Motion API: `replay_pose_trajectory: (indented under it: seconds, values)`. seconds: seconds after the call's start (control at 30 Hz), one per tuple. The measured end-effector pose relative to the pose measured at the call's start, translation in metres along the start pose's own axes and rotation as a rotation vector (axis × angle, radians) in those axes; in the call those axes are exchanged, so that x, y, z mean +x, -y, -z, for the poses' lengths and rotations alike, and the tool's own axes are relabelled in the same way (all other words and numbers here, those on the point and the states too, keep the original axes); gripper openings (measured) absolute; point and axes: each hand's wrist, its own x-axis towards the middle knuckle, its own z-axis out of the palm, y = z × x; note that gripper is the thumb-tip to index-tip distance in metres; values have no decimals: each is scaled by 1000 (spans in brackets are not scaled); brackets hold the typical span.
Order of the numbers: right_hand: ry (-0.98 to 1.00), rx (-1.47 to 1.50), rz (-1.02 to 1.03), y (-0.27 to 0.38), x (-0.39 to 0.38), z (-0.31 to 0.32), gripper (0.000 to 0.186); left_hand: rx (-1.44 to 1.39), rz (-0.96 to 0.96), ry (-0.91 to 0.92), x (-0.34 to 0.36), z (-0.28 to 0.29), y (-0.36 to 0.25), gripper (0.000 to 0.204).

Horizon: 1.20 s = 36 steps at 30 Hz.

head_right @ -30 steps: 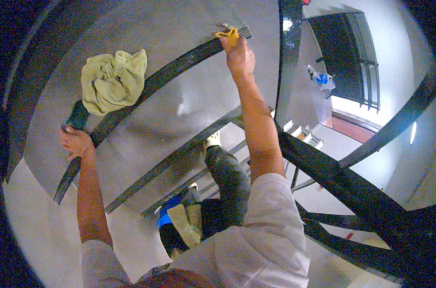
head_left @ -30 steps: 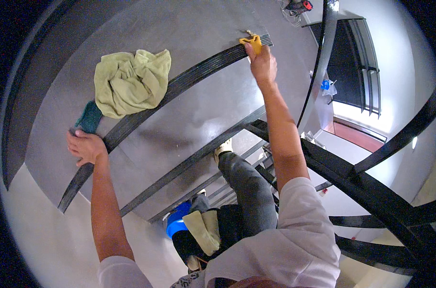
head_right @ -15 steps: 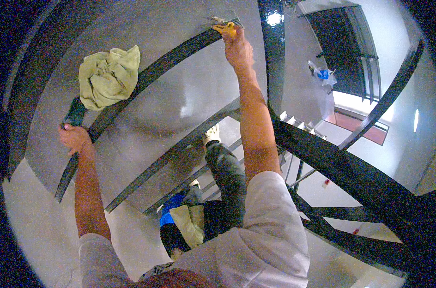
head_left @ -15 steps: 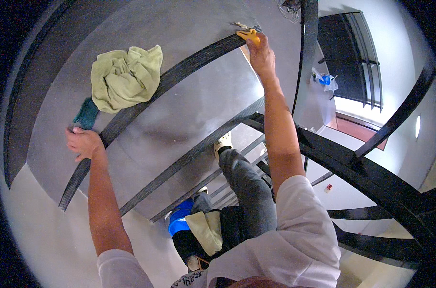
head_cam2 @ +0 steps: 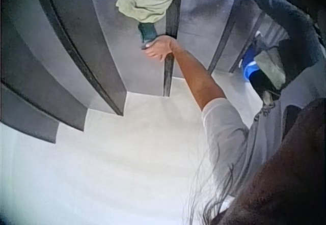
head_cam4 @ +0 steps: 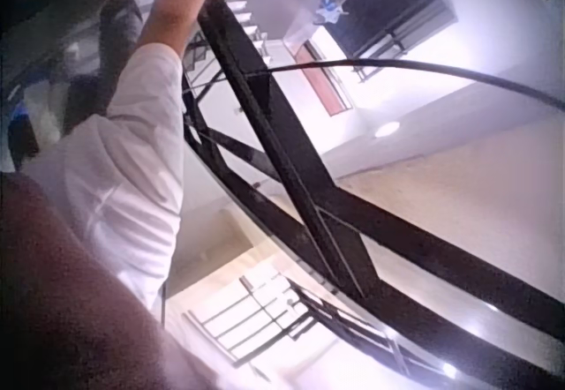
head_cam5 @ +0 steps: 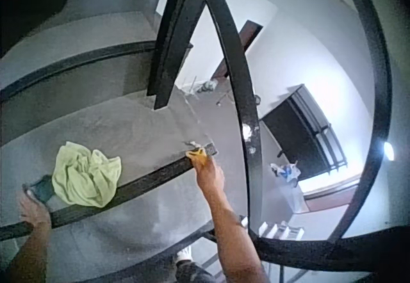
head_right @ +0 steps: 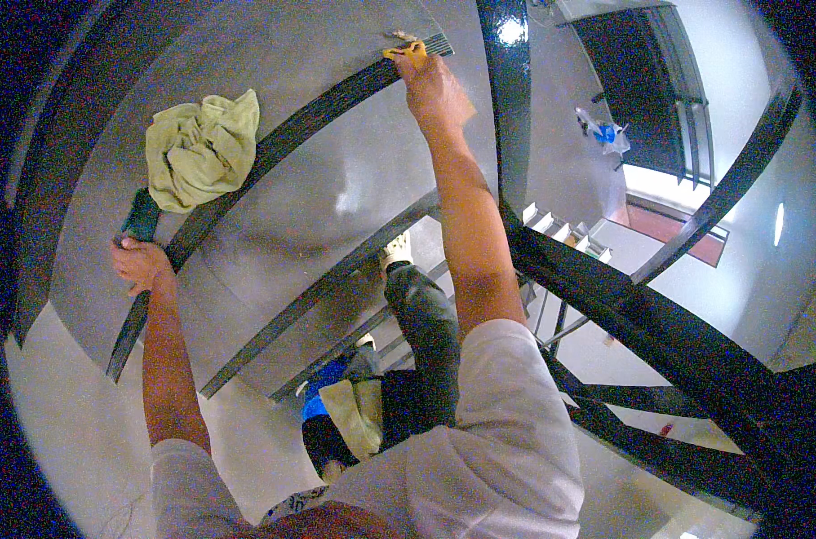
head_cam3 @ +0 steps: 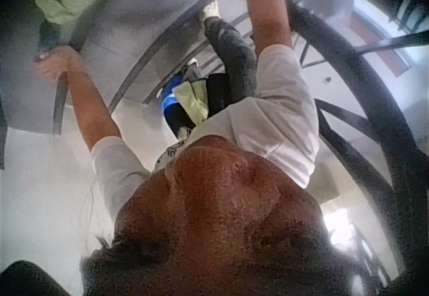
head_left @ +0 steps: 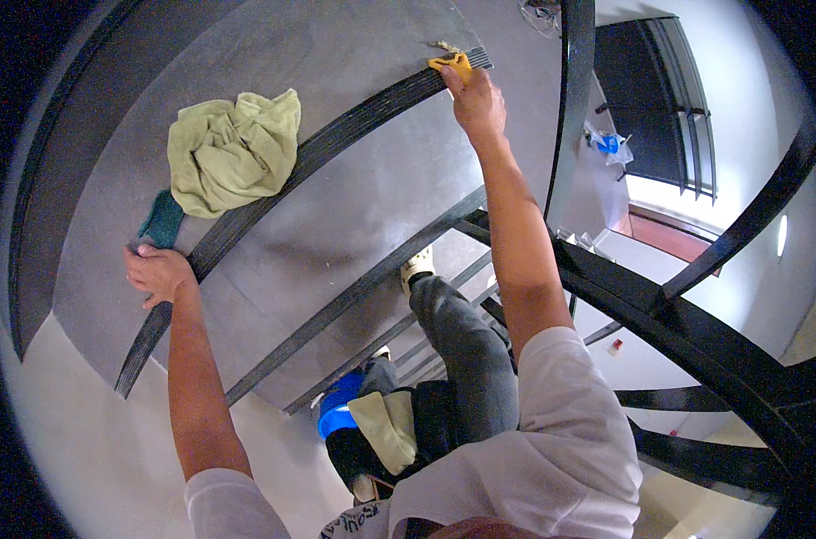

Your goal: The person cleans the stairs by wiping the treads with a cloth, using a scraper on the edges of the steps, and brushing away debris.

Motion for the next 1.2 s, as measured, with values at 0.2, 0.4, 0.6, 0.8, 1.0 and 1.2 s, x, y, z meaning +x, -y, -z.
replay_pose_trajectory:
  seconds: [0.2, 0.4, 0.6, 0.8, 1.0, 1.2]
  values:
    - [40, -8, -13, 3, 18, 3, 61, -19, -20, 12, 0, -7, 6, 39]
    - [41, 22, 47, 1, 15, 6, 59, -47, -19, -9, 0, 0, 0, 38]
    - [27, 23, -39, 4, 5, 2, 62, -59, -26, -3, -3, 3, -4, 38]
    - [39, 30, 5, 5, 7, 11, 63, -2, -8, 19, 0, 0, -3, 37]
    - [55, 22, -30, 18, 7, -5, 63, 10, -27, -50, 2, 2, 4, 37]
    - [-26, -54, 136, 116, 82, 9, 43, -24, -89, 30, -3, -4, 0, 37]
